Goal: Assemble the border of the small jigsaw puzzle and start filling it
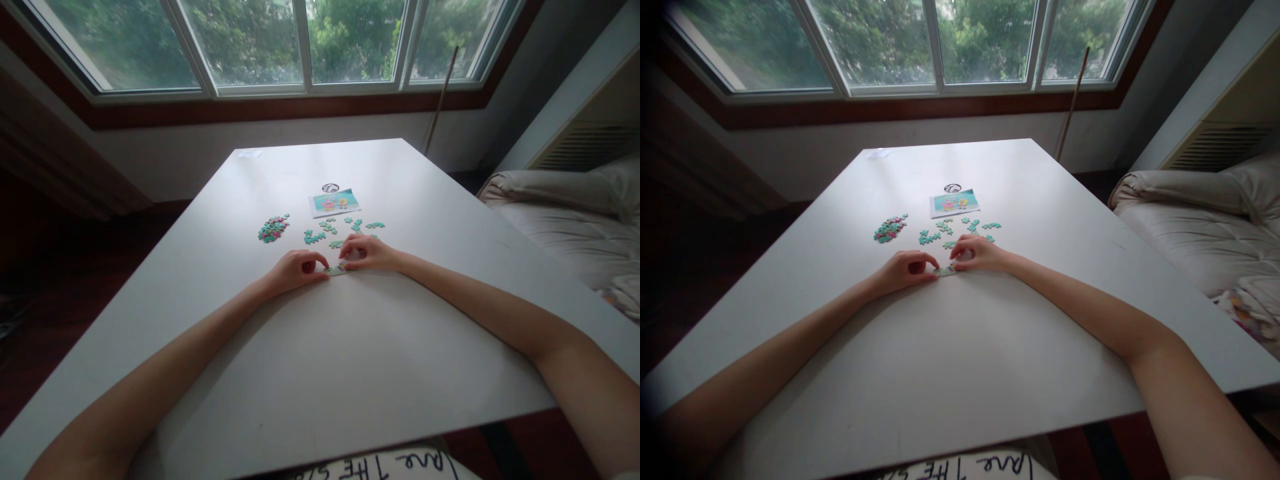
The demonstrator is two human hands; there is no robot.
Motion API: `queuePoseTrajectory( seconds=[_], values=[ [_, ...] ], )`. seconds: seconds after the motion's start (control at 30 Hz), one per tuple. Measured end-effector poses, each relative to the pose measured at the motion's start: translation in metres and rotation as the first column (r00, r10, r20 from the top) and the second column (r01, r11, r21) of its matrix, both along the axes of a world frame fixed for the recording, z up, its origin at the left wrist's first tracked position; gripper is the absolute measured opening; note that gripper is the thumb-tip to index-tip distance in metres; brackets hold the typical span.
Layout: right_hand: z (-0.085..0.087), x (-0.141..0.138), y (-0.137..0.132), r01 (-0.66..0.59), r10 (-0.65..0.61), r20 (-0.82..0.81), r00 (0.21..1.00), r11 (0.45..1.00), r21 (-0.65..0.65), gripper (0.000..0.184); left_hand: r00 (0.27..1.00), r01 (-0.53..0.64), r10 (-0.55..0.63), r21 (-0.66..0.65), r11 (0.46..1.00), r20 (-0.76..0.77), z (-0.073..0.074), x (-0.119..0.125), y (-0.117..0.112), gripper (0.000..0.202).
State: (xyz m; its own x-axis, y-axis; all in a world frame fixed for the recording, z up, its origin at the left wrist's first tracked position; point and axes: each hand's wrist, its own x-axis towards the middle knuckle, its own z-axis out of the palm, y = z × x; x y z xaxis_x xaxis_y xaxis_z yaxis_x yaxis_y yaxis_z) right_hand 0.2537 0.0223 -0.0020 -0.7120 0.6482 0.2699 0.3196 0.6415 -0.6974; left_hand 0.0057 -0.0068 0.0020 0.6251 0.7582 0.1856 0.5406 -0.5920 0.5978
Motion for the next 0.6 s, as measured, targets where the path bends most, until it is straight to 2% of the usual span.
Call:
queuePoseTrajectory(
  seconds=[0.2,0.37,0.6],
  values=[
    [0.0011,-0.0003,0.0,-0.002,0.002,0.001,1.0,1.0,-0.003,0.021,1.0,0.005,-0.005,0.033,0.999,-0.008,-0.0029,-0.0002,0.0011,0.026],
    [0.0007,-0.0002,0.0001,0.002,-0.002,0.006,1.0,1.0,0.003,0.022,1.0,0.008,-0.007,0.111,0.994,-0.011,-0.0008,0.0006,-0.0028,0.028],
    [0.0005,-0.0005,-0.0005,0.01,-0.011,-0.019,1.0,1.0,-0.011,0.02,0.994,0.104,-0.101,0.199,0.974,-0.028,0.0024,-0.0006,-0.0073,0.035]
  ],
)
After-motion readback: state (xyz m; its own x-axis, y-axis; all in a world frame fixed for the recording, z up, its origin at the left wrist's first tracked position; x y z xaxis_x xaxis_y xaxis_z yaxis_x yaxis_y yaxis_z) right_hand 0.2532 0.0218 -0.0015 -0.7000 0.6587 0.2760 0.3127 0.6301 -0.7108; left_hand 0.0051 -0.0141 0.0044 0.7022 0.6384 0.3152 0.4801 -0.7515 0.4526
